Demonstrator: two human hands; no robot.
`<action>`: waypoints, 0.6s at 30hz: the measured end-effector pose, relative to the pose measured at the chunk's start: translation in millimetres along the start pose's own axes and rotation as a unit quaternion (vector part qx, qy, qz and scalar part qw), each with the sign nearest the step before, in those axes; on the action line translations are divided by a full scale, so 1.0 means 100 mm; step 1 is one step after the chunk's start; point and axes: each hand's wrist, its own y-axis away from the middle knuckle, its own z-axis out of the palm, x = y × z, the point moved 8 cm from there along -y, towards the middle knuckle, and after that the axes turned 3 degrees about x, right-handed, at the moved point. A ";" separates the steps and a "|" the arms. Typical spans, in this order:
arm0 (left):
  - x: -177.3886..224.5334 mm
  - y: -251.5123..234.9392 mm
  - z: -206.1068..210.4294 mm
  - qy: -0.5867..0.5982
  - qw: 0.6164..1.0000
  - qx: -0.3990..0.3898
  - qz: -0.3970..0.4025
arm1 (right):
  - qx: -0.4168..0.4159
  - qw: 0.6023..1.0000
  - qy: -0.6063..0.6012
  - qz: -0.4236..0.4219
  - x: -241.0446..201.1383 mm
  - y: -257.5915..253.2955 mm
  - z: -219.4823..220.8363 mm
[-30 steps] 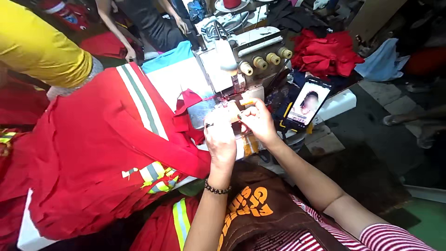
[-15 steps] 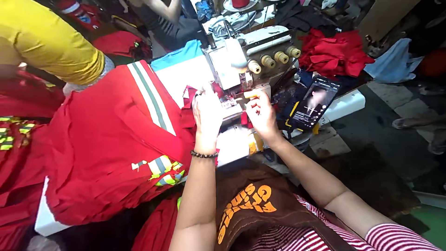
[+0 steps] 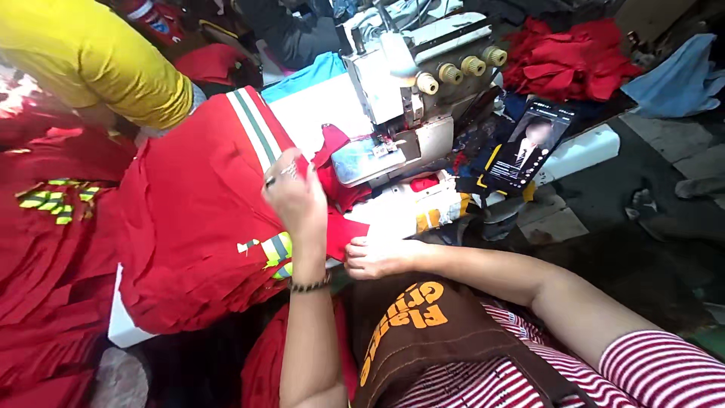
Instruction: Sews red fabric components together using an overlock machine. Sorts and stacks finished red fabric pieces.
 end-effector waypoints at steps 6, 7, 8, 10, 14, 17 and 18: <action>-0.51 0.83 -0.64 0.133 0.978 0.111 -0.113 | 0.077 0.995 -0.052 0.038 0.00 -0.11 -0.39; -0.56 0.96 -0.68 0.149 0.972 0.120 -0.139 | 0.081 0.994 -0.060 0.050 0.01 -0.13 -0.43; -0.62 1.08 -0.70 0.163 0.965 0.122 -0.163 | 0.066 0.993 -0.071 0.065 0.03 -0.15 -0.45; -0.69 1.25 -0.69 0.201 0.955 0.106 -0.190 | 0.002 0.988 -0.114 0.108 0.11 -0.16 -0.37; -0.59 1.30 -0.47 0.320 0.920 -0.045 -0.221 | -0.016 0.966 -0.166 0.200 0.46 -0.21 -0.38; -0.34 1.17 -0.18 0.401 0.867 -0.183 -0.234 | 0.123 0.950 -0.169 0.233 0.62 -0.43 -0.84; -0.27 1.07 -0.12 0.440 0.842 -0.194 -0.243 | 0.172 0.940 -0.186 0.230 0.63 -0.47 -1.01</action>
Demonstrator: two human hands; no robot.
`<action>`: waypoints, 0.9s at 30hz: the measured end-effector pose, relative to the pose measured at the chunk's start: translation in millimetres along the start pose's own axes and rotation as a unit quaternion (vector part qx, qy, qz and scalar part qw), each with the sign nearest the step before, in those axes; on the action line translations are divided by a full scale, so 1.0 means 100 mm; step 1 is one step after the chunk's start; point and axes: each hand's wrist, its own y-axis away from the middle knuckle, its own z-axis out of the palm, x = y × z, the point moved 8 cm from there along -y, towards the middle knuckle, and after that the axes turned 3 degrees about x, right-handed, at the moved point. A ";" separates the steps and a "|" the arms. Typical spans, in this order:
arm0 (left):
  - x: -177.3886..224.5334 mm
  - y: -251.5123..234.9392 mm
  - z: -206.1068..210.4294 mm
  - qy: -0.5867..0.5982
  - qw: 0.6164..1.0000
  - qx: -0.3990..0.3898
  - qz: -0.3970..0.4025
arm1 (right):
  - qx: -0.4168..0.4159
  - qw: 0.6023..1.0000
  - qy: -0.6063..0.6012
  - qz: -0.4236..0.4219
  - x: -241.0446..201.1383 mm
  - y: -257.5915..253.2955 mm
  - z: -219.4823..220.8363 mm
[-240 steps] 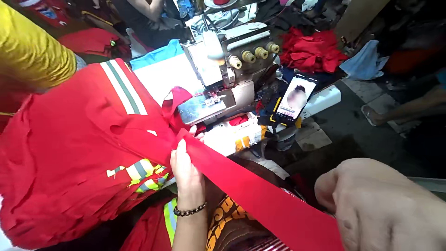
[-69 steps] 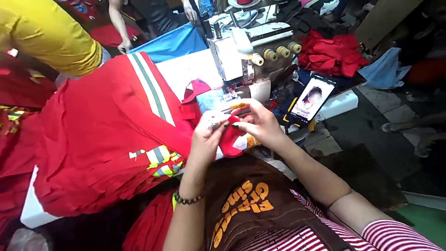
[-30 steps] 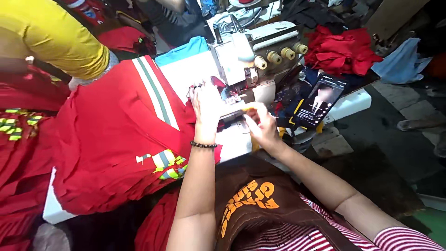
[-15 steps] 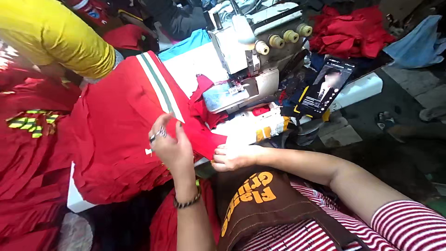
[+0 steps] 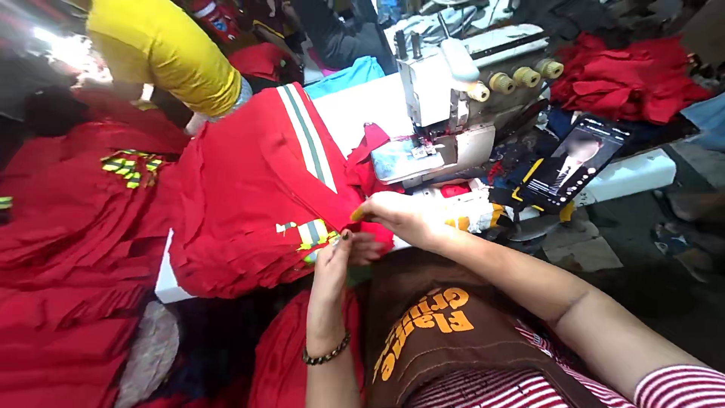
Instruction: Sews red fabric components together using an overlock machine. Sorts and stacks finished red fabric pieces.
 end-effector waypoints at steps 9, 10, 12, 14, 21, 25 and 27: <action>0.25 -1.12 -0.43 0.211 0.959 0.187 0.019 | -0.087 0.989 -0.103 -0.065 -0.77 0.43 -0.55; 0.24 -1.19 -0.46 0.226 0.953 0.198 0.024 | -0.112 0.987 -0.096 -0.069 -0.84 0.53 -0.59; 0.23 -1.25 -0.45 0.249 0.942 0.222 0.023 | -0.165 0.979 -0.101 -0.065 -0.95 0.72 -0.68; 0.17 -1.28 -0.40 0.246 0.941 0.230 0.020 | -0.211 0.968 -0.128 -0.039 -1.02 0.87 -0.75; 0.19 -1.08 -0.04 0.172 0.942 0.268 0.103 | -0.275 0.950 -0.144 -0.032 -1.20 0.91 -0.81; 0.32 -0.74 0.35 0.156 0.951 0.183 0.197 | -0.228 0.968 -0.105 -0.027 -1.09 0.76 -0.72; 0.29 -0.59 0.53 0.180 0.953 0.173 0.169 | -0.237 0.967 -0.087 -0.021 -1.00 0.74 -0.64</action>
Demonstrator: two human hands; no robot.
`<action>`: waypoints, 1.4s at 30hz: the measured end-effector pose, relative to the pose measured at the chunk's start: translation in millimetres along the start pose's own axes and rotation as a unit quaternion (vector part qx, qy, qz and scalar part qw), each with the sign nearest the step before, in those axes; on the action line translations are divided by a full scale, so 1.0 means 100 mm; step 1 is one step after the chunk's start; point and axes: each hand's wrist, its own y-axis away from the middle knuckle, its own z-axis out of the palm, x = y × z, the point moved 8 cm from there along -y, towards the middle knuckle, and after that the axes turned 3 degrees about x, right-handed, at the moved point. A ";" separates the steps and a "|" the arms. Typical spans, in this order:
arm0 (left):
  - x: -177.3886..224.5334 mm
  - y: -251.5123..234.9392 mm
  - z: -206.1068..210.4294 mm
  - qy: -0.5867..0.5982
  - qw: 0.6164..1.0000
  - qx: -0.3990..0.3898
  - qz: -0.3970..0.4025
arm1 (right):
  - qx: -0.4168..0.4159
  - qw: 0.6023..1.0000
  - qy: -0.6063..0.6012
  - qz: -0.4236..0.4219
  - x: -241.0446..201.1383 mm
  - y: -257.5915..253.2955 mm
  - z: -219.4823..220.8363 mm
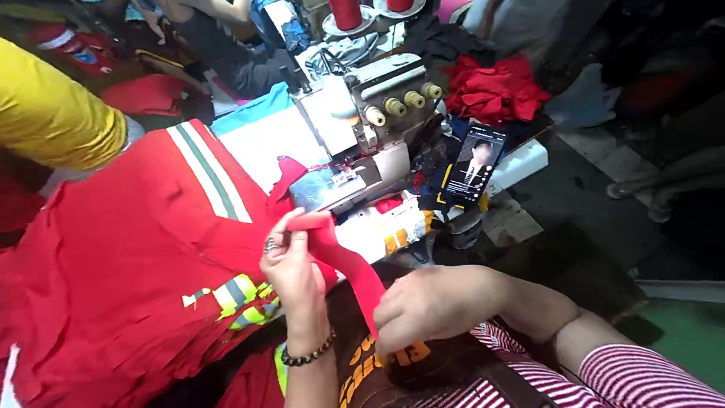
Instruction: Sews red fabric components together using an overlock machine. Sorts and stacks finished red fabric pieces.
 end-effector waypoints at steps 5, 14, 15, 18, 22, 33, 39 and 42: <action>-0.14 0.34 0.13 0.047 0.994 0.010 -0.098 | 0.014 1.000 0.014 0.020 0.18 -0.05 0.08; -0.14 0.57 0.29 0.105 0.977 -0.059 -0.176 | 0.289 0.935 0.121 0.169 0.53 -0.03 -0.55; -0.13 0.58 0.30 0.113 0.974 -0.069 -0.184 | 0.314 0.923 0.125 0.184 0.56 -0.01 -0.61; -0.11 0.59 0.32 0.132 0.968 -0.070 -0.201 | 0.350 0.904 0.125 0.211 0.63 0.06 -0.68; -0.10 0.59 0.34 0.114 0.969 -0.098 -0.195 | 0.369 0.894 0.126 0.221 0.66 0.10 -0.68; 0.03 0.13 0.45 -0.118 0.966 -0.227 -0.019 | 0.376 0.877 -0.116 0.276 1.15 0.14 -0.62; 0.13 -0.44 0.69 -0.306 0.886 -0.319 0.144 | 0.447 0.804 -0.229 0.318 1.68 0.19 -0.60; 0.10 -0.43 0.78 -0.402 0.831 -0.297 0.245 | 0.480 0.784 -0.213 0.331 1.75 0.20 -0.59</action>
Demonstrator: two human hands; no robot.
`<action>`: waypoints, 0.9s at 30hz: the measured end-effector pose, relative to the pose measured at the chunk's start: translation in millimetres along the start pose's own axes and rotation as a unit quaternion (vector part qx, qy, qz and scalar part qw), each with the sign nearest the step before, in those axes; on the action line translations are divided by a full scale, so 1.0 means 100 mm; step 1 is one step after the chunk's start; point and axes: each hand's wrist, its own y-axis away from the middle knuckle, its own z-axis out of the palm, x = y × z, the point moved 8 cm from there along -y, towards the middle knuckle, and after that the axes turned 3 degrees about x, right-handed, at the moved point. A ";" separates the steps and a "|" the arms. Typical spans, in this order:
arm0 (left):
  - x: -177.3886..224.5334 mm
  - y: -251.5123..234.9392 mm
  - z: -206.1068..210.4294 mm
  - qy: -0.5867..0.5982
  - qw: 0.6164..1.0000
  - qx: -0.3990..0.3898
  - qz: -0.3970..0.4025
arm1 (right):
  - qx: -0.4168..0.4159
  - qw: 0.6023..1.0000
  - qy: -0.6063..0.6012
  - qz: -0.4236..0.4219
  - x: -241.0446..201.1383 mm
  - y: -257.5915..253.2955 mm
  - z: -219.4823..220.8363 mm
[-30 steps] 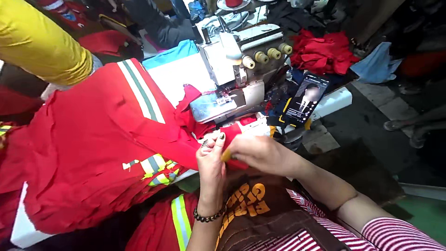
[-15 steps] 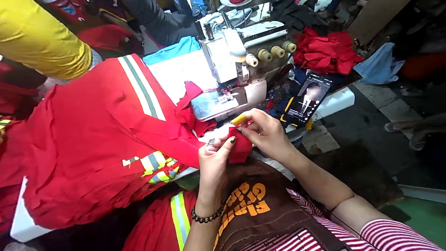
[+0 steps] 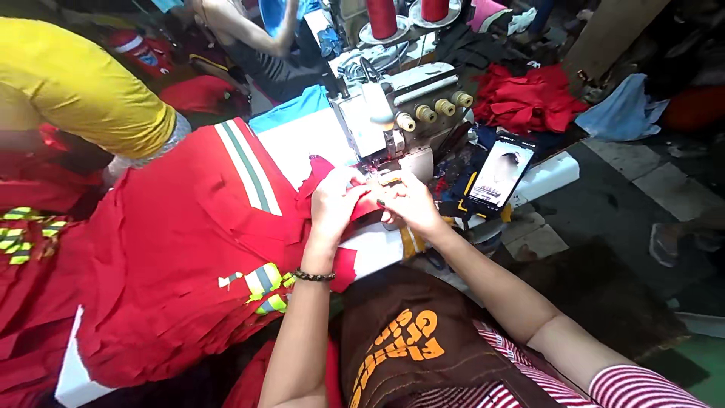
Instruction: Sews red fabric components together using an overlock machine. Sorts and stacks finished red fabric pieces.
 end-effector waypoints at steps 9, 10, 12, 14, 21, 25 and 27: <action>0.49 0.45 0.47 -0.286 0.952 0.113 -0.012 | 0.018 1.000 0.013 -0.019 0.06 0.10 -0.20; 0.48 0.44 0.47 -0.279 0.953 0.115 -0.017 | 0.020 0.999 0.012 -0.022 0.05 0.10 -0.21; 0.45 0.40 0.46 -0.255 0.959 0.125 -0.020 | 0.031 0.999 0.016 -0.032 0.04 0.09 -0.24; 0.45 0.39 0.43 -0.256 0.956 0.140 -0.007 | 0.046 0.998 0.029 -0.036 0.03 0.06 -0.25; 0.23 0.21 0.33 -0.184 0.976 0.081 -0.085 | 0.072 0.986 0.126 -0.087 -0.06 -0.01 -0.26; 0.12 0.15 0.21 -0.154 0.982 0.029 -0.107 | 0.087 0.975 0.145 -0.148 -0.16 -0.11 -0.24; 0.07 0.05 0.19 -0.182 0.977 0.010 -0.114 | 0.087 0.972 0.173 -0.135 -0.17 -0.05 -0.27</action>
